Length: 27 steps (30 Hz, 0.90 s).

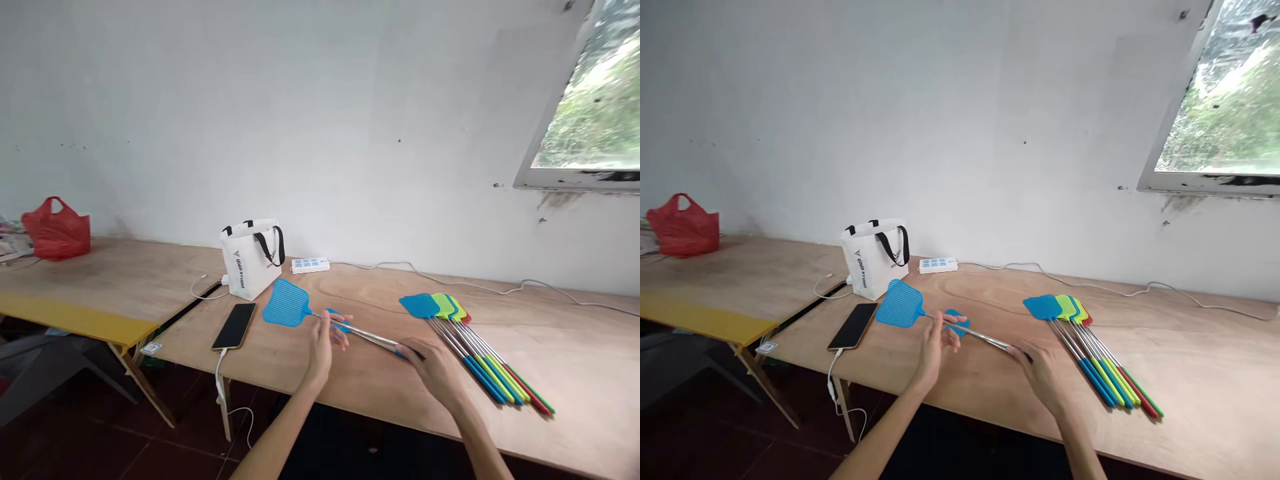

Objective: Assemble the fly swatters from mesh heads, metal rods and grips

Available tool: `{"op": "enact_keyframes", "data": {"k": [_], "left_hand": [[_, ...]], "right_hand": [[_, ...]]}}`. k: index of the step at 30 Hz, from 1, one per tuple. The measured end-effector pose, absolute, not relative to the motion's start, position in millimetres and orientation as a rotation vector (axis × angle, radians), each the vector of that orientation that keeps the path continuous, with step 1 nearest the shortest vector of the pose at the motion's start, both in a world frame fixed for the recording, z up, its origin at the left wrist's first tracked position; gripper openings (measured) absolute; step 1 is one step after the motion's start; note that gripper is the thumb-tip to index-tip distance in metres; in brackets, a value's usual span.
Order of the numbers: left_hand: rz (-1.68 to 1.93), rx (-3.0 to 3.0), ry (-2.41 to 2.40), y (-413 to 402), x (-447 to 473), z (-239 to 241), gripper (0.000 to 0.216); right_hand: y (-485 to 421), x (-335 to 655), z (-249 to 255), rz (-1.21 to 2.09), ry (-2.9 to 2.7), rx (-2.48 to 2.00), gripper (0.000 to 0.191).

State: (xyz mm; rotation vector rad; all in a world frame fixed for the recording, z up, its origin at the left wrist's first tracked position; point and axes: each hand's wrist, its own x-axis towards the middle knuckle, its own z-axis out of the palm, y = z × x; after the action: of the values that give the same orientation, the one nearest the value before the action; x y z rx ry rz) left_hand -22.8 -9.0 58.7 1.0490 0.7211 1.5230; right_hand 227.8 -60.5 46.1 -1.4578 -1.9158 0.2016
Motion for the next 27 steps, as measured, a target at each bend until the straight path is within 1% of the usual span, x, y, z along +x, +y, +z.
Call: {"op": "enact_keyframes", "data": {"k": [4,13,17,20,24,27], "left_hand": [[1.451,1.066,0.699,-25,1,48,0.055],[1.318,1.126,0.71,-40,17,33,0.061],[1.259,1.071,0.671,-34,21,30,0.063],[1.278,1.065,0.63,-29,18,34,0.059],[1.403,1.026,0.628,-24,9,43,0.049],[1.463,0.991,0.65,-22,4,47,0.049]], "right_hand": [[-59,199,39,0.259,-1.851,-1.45,0.055],[-73,153,36,0.364,-1.768,-1.394,0.046],[-74,150,39,0.382,-1.786,-1.409,0.049],[-73,152,42,0.381,-1.826,-1.403,0.051],[-74,150,45,0.366,-1.849,-1.439,0.054],[-75,148,44,0.394,-1.855,-1.473,0.055]]}}
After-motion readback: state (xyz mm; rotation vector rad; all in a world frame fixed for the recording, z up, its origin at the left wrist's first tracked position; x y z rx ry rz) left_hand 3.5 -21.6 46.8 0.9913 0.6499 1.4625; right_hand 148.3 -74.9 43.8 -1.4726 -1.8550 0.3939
